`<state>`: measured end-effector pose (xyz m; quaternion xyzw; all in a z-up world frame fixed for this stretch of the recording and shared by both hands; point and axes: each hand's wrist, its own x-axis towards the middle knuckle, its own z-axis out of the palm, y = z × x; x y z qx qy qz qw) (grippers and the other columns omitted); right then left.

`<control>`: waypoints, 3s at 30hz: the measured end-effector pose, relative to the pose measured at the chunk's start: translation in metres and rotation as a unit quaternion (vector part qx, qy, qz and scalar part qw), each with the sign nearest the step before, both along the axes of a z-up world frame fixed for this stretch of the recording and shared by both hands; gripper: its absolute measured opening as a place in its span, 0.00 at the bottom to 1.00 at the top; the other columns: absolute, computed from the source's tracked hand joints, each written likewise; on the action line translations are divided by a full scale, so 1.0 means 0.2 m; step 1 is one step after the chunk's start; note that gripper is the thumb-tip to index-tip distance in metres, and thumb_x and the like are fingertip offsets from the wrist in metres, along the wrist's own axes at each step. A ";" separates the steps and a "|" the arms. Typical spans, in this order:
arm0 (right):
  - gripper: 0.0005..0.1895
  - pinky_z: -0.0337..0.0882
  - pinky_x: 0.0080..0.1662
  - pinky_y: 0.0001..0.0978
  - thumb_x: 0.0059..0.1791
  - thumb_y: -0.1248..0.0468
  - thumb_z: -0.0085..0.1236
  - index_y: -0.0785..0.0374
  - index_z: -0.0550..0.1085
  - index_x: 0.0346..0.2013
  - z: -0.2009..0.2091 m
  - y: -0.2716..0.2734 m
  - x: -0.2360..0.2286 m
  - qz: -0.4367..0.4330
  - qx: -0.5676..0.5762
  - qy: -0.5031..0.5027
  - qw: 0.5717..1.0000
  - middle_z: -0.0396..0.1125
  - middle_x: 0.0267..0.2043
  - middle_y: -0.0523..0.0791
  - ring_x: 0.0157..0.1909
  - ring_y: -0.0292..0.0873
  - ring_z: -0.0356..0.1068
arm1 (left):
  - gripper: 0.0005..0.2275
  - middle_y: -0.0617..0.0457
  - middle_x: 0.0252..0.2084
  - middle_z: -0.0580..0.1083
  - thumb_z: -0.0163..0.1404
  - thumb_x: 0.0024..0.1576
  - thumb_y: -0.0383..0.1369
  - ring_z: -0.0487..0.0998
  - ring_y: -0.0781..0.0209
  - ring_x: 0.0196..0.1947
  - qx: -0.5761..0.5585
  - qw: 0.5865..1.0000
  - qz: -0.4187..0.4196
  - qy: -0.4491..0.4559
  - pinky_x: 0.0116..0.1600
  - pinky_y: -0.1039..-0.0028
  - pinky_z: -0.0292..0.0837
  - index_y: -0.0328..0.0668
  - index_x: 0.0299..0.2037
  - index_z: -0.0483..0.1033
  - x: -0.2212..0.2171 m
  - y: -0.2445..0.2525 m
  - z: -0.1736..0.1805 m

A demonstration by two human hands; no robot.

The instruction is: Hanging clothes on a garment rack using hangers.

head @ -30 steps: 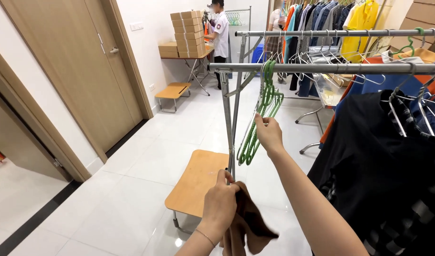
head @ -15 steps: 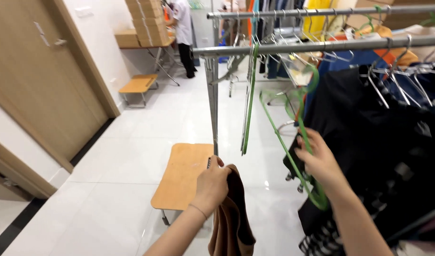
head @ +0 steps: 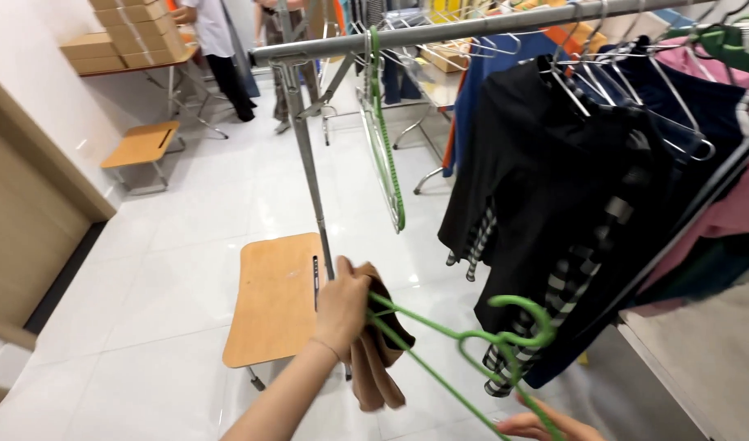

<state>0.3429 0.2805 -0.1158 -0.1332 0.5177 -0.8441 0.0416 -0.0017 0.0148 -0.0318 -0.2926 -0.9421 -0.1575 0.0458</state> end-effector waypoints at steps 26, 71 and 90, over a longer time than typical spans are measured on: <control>0.24 0.65 0.62 0.75 0.62 0.49 0.58 0.46 0.65 0.72 0.72 -0.31 -0.20 0.107 -0.072 -0.014 0.992 0.64 0.66 0.63 0.71 0.65 0.58 | 0.19 0.52 0.27 0.75 0.41 0.69 0.49 0.75 0.46 0.25 0.080 0.942 -0.308 0.109 0.28 0.56 0.63 0.44 0.31 0.65 0.23 -0.36 0.47; 0.05 0.76 0.47 0.27 0.38 0.66 0.73 0.60 0.82 0.22 0.56 0.01 -0.18 -0.593 0.530 0.082 0.601 0.69 0.53 0.44 0.36 0.36 0.75 | 0.08 0.66 0.30 0.83 0.55 0.59 0.45 0.82 0.65 0.31 0.336 0.925 -0.107 0.142 0.39 0.73 0.73 0.60 0.32 0.84 0.21 -0.46 0.23; 0.14 0.68 0.60 0.30 0.49 0.67 0.63 0.72 0.88 0.45 0.98 0.80 -0.93 -0.429 0.309 -0.148 0.836 0.87 0.50 0.50 0.54 0.40 0.79 | 0.15 0.64 0.52 0.79 0.58 0.57 0.42 0.85 0.69 0.42 0.276 0.897 -0.143 -0.315 0.52 0.79 0.81 0.63 0.55 0.78 -0.30 0.79 -0.26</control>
